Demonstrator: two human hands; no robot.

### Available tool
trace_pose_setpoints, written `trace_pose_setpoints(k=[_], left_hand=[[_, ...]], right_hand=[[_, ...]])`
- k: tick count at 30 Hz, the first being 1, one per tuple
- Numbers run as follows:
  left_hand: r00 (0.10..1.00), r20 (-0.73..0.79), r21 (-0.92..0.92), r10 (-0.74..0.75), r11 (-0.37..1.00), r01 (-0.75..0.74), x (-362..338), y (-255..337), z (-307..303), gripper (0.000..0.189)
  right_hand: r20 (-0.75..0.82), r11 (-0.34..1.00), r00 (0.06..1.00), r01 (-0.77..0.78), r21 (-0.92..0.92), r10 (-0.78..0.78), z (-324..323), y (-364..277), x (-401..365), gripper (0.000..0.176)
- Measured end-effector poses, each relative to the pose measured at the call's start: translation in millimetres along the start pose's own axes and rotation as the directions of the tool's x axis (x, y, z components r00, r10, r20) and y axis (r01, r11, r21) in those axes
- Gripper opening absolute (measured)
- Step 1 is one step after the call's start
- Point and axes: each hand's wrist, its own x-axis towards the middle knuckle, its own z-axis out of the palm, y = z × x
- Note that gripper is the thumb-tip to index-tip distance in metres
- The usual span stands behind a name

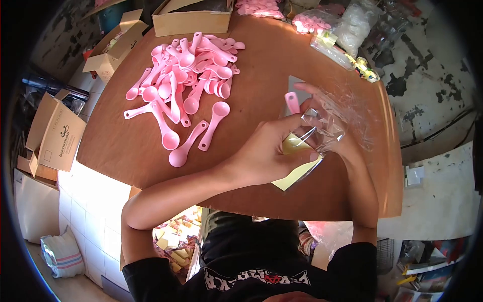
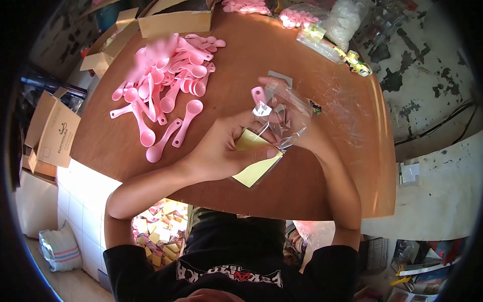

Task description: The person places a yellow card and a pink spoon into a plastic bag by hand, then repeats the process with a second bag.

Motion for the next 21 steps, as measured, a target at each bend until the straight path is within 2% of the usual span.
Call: trace_pose_setpoints(k=[2, 4, 5, 7, 10, 12, 14, 15, 17, 21], left_hand=[[0.983, -0.024, -0.083, -0.185, 0.98, 0.182, 1.4, 1.4, 0.7, 0.042], [0.985, -0.018, -0.05, -0.169, 0.985, 0.168, 2.3, -7.4, 2.4, 0.041], [0.985, -0.026, -0.036, -0.168, 0.985, 0.167, 2.2, -10.0, 3.6, 0.041], [0.976, -0.015, 0.007, -0.216, 0.976, 0.216, 2.0, -13.7, 3.7, 0.04], [0.982, 0.014, 0.059, -0.187, 0.981, 0.186, 2.5, -18.1, 5.2, 0.041], [0.982, 0.012, 0.034, -0.189, 0.981, 0.189, 1.6, -16.6, 8.3, 0.041], [0.975, 0.013, -0.036, -0.223, 0.974, 0.223, 1.8, -14.8, 9.4, 0.04], [0.974, 0.02, -0.029, -0.226, 0.974, 0.227, 2.9, -16.3, 7.8, 0.04], [0.986, 0.053, 0.149, -0.159, 0.978, 0.149, 2.8, -21.5, 5.8, 0.047], [0.978, 0.08, 0.126, -0.195, 0.975, 0.184, 3.0, -20.4, 5.4, 0.048]], right_hand=[[-0.2, 0.961, 0.98, -0.042, -0.272, -0.013, -29.1, -2.7, -17.1, 0.06], [-0.42, 0.991, 0.906, -0.005, -0.136, -0.053, -46.7, -16.2, -34.3, 0.056], [-0.435, 0.99, 0.899, -0.007, -0.138, -0.054, -51.1, -21.4, -37.7, 0.056], [-0.633, 0.963, 0.77, 0.222, 0.152, -0.078, -58.0, -29.4, -44.4, 0.053], [-0.63, 0.96, 0.772, 0.233, 0.158, -0.084, -42.2, -35.9, -43.6, 0.05], [-0.634, 0.968, 0.768, 0.217, 0.128, -0.088, -30.7, -31.8, -43.5, 0.052], [-0.623, 0.975, 0.764, 0.22, 0.009, -0.167, -21.9, -27.3, -44.1, 0.051], [-0.604, 0.974, 0.783, 0.224, 0.047, -0.151, -20.1, -26.8, -45.4, 0.051], [-0.602, 0.976, 0.788, 0.207, 0.067, -0.126, -14.6, -25.0, -45.8, 0.05], [-0.538, 0.977, 0.833, 0.199, 0.073, -0.129, -3.6, -16.2, -47.1, 0.045]])
